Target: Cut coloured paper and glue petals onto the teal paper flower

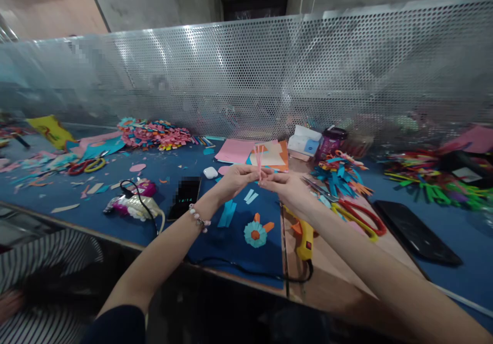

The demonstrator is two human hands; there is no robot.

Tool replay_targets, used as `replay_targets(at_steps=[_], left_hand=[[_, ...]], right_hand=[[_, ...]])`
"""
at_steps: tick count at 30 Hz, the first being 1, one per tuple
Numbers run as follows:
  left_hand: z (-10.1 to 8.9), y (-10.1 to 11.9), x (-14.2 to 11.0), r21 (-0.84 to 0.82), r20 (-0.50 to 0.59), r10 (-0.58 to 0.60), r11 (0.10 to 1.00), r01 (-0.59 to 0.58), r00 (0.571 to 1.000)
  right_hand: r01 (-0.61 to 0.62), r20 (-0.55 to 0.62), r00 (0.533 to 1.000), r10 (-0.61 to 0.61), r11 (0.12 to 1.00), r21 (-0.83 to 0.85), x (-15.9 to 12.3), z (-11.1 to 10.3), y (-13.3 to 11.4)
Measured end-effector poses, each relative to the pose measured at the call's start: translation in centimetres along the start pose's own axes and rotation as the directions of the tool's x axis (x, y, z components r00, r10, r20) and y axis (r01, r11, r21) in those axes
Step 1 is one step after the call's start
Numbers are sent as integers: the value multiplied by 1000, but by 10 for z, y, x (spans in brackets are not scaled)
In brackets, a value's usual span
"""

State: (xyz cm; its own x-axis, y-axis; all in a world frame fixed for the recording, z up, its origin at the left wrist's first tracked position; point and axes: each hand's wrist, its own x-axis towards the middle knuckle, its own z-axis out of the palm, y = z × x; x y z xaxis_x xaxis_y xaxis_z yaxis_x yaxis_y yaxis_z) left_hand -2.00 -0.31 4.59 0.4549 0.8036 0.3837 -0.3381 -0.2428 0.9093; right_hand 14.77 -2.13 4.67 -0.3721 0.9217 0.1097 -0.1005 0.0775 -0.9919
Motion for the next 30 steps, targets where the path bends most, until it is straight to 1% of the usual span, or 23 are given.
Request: replay_targets(at_steps=[2,5,8,10,12,14,16,22,24,26,28,30], left_hand=[[0,0,0,7,-7,-3,1000,3,1000],[-1,-1,1,25,-64,-2,1000,3,998],[-1,-3,2,43,-116,11,999,-6,993],[-2,-5,3,65,-147,15,998,-5,989],[-2,-6,4,90,-177,23,996,-7,984],[-3,-7,5,111,-202,42,994,-20,978],[-3,-8,5,125,-212,58,992,-31,976],[-4,-7,5,110,-210,61,993,-38,976],[-5,-7,5,83,-202,50,996,-34,978],[-5,-7,5,46,-202,29,999,-20,979],[-6,-8,5,3,-201,6,1000,-6,980],[-7,-8,5,-41,-184,-21,999,13,983]], right_hand=[[17,0,1000,-17,1000,-7,1,0,1],[52,-9,999,-52,996,-69,0,0,1],[105,-37,992,-118,963,-247,-3,2,-3],[164,-64,976,-210,893,-420,-5,5,-7],[232,-67,944,-323,795,-561,-6,7,-10],[283,-57,912,-405,725,-628,-7,10,-12],[302,-57,898,-437,704,-643,-6,12,-14],[280,-54,916,-397,730,-624,-6,12,-16],[254,-65,932,-357,770,-586,-7,13,-17],[189,-98,959,-265,859,-476,-7,13,-17],[102,-121,982,-142,951,-292,-6,14,-14],[36,-109,993,-48,994,-107,-5,13,-10]])
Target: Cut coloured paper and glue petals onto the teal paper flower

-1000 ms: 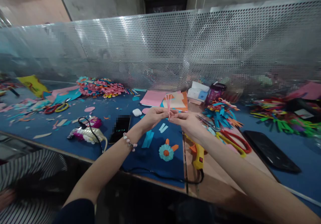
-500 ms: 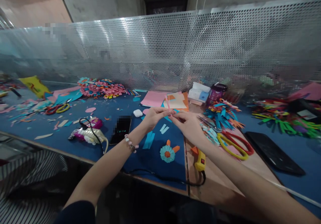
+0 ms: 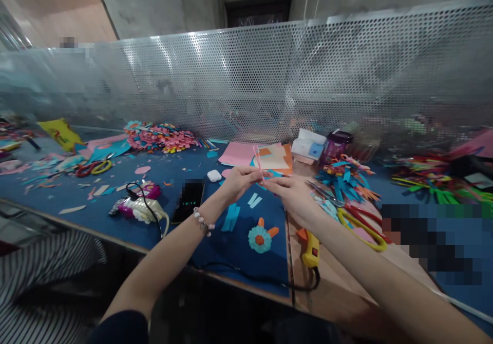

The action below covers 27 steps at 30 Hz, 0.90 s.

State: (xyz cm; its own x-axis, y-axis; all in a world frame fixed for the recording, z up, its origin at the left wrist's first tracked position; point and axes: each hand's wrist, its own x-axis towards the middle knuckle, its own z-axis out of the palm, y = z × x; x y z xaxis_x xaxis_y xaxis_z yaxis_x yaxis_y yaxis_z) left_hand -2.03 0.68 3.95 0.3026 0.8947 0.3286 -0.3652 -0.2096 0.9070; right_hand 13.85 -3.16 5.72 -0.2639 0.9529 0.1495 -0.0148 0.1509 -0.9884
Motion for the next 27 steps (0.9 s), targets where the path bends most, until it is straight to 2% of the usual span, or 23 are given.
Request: replay_targets(at_steps=[4,8,21,27], left_hand=[[-1,0,-1,-62,29,-48,997,50,998],[-2,0,-1,-111,11,-36,993,37,999],[-4,4,-5,-235,35,-31,971,38,999],[2,10,-5,-305,-13,-54,951,48,998]], right_hand=[[-87,77,994,72,973,212,2,0,7],[-162,147,982,119,929,333,-1,3,8],[-362,377,910,174,777,515,-6,7,14],[-388,378,903,205,764,515,-8,10,12]])
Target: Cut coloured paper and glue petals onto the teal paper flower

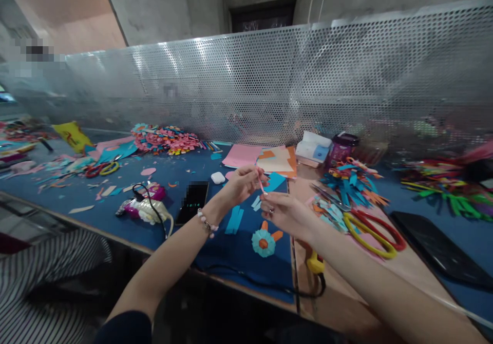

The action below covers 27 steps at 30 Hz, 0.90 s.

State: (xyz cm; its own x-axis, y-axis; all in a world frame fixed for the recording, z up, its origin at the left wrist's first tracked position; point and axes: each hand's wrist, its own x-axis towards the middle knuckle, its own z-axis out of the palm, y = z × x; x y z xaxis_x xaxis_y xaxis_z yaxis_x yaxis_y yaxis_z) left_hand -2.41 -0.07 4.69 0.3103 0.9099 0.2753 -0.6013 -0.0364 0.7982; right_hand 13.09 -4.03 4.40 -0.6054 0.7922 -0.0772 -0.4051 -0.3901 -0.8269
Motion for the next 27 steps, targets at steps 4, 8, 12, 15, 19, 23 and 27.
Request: replay_targets(at_steps=[4,8,12,15,19,23,27], left_hand=[[1,1,-1,-59,19,-13,998,14,1000],[0,0,-2,-95,56,-10,995,15,998],[0,-1,-1,-42,20,-11,999,12,1000],[1,-4,2,83,-10,38,996,-37,999],[5,-7,3,288,-69,134,951,-109,988],[8,-10,0,367,-108,174,922,-124,979],[8,-11,0,357,-57,160,925,-130,985]], right_hand=[[-24,25,999,24,999,28,-2,2,-1],[-32,57,998,30,999,28,-1,1,1],[68,19,998,-65,984,-166,1,-2,0],[262,-86,928,-362,799,-542,0,-2,-7],[247,39,759,-650,232,-941,-3,1,-15],[169,148,677,-721,-43,-985,-1,1,-13],[212,110,727,-678,69,-975,0,1,-14]])
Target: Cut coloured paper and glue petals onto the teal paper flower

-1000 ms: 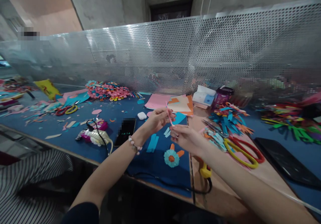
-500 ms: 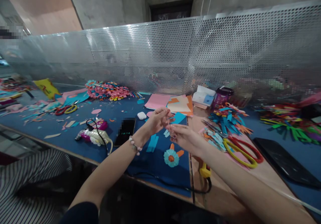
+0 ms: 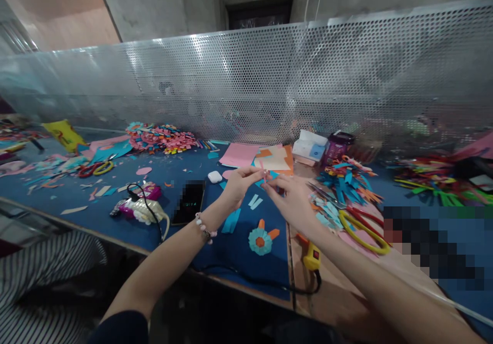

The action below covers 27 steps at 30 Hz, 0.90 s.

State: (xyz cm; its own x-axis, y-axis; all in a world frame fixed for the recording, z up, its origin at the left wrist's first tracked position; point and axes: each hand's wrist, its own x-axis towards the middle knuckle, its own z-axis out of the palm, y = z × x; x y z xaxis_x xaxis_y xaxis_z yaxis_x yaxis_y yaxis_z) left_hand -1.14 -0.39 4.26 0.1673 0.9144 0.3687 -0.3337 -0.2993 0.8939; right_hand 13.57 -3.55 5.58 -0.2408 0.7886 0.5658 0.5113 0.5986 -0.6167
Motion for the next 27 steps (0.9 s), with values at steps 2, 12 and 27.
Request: replay_targets(at_steps=[2,12,27], left_hand=[[-1,0,1,-58,34,-37,998,39,999],[-5,-2,4,-229,165,-139,958,175,977],[-4,0,0,-309,190,-224,911,275,956]], right_hand=[[-101,83,993,89,982,157,1,-3,0],[-378,337,922,192,636,673,2,-1,13],[-430,398,898,187,559,709,2,-2,12]])
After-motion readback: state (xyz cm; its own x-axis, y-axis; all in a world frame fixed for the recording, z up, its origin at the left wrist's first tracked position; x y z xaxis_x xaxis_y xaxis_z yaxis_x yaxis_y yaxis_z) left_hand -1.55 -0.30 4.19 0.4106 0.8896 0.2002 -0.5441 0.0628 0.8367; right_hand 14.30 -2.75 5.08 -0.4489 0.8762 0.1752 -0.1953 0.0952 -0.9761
